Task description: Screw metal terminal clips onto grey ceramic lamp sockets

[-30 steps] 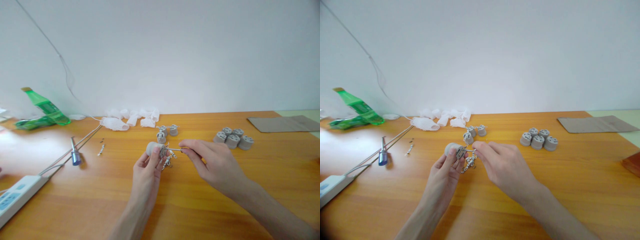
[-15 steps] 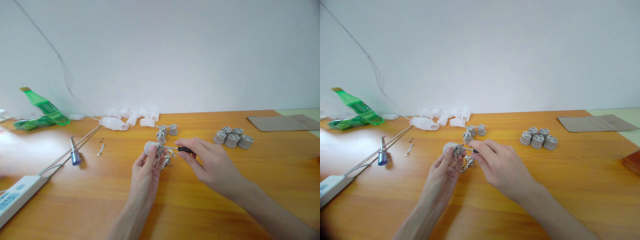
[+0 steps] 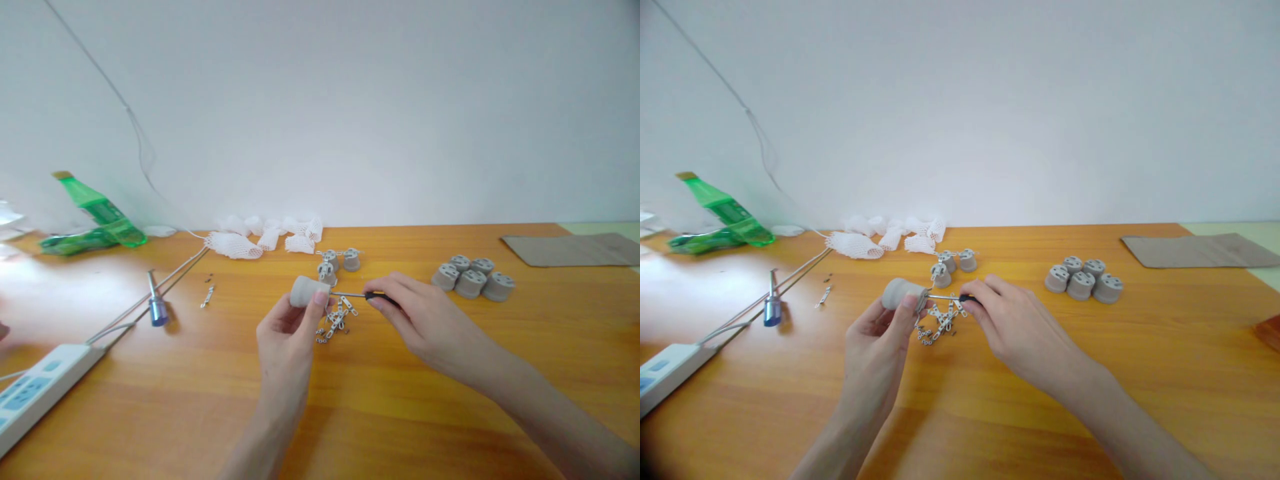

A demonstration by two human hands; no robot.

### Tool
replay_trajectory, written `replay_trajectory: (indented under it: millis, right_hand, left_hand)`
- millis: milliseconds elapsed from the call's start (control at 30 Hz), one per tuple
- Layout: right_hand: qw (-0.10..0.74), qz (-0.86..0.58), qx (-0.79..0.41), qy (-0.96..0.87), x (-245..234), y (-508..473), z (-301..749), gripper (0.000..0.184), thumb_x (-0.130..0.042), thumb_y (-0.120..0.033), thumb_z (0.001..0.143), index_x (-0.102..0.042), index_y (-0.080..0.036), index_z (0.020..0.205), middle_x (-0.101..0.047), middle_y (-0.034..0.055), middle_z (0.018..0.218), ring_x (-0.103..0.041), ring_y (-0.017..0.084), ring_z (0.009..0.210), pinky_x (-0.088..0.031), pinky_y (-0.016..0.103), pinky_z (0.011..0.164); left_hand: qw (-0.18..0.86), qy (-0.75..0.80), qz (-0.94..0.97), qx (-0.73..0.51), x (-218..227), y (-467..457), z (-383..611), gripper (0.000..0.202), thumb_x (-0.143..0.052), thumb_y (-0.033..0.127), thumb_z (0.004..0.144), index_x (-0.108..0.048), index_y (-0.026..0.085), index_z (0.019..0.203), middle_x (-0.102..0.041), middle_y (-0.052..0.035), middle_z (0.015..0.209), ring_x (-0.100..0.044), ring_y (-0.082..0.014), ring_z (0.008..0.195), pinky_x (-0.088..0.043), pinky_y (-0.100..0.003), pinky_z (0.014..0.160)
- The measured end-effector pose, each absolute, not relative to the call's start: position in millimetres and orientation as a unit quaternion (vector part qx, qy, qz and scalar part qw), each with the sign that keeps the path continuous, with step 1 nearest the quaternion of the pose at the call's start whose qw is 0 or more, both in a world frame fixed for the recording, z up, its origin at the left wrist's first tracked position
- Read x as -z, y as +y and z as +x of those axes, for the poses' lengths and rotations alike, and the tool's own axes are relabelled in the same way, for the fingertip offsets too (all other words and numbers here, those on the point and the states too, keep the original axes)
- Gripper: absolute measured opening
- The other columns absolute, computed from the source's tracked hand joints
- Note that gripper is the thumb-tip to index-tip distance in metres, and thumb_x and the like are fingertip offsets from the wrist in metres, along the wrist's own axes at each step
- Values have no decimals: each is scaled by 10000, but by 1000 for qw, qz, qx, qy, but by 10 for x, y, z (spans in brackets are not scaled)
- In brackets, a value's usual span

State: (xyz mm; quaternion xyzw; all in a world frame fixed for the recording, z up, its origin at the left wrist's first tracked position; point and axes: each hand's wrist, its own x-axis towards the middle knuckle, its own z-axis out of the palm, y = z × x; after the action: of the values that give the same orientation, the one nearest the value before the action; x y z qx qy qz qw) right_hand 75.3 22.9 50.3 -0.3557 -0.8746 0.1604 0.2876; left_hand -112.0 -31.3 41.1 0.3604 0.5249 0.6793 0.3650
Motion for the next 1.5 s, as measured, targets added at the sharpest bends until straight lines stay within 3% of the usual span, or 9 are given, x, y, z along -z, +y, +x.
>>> replay_trajectory:
  millis: [133,267,367,533,1100,1500]
  right_hand:
    - [296,-341,-208,-868,-336,290,762,201,-443,-242,1049,-610,-211,1156,-698,79,1084,-647,221,973,-521,375,852]
    - [283,-328,-256,-864,-164,290,744,198,-430,-199,1044,-581,-209,1172,-663,83,1070,-627,215,981,-529,394,883]
    - [283,-317,-270,-864,-112,268,720,200,-442,-188,1042,-575,-211,1189,-653,95,1143,-619,218,1076,-513,419,963]
    - [282,-298,-277,-869,-77,264,703,234,-451,-157,1030,-572,-235,1214,-677,83,1165,-641,213,1088,-529,398,960]
    - [286,-305,-242,-875,-80,275,705,225,-457,-161,1028,-611,-236,1175,-707,74,1121,-664,216,1038,-537,387,920]
    - [281,-312,-241,-875,-90,273,710,239,-455,-183,1033,-607,-233,1212,-706,77,1106,-670,214,1014,-537,378,904]
  left_hand:
    - [258,558,452,-647,-415,-353,-1120,201,-831,340,775,-768,180,878,-762,-43,817,-692,-168,752,-562,-248,707]
    - [98,543,579,-600,-438,-411,-1115,190,-852,237,741,-777,235,915,-774,-38,882,-706,-188,781,-572,-290,801]
    - [36,513,643,-567,-476,-455,-1096,228,-841,185,744,-781,276,944,-788,-38,925,-721,-199,798,-577,-306,833]
    - [13,483,654,-582,-499,-492,-1065,338,-850,141,716,-769,288,1010,-801,-40,939,-748,-215,826,-596,-304,837]
    - [43,497,652,-571,-453,-470,-1087,284,-851,177,721,-769,276,975,-796,-52,942,-746,-226,836,-591,-316,850]
    - [22,463,684,-562,-443,-473,-1105,367,-821,120,747,-750,287,1065,-797,-48,1006,-755,-222,897,-580,-295,877]
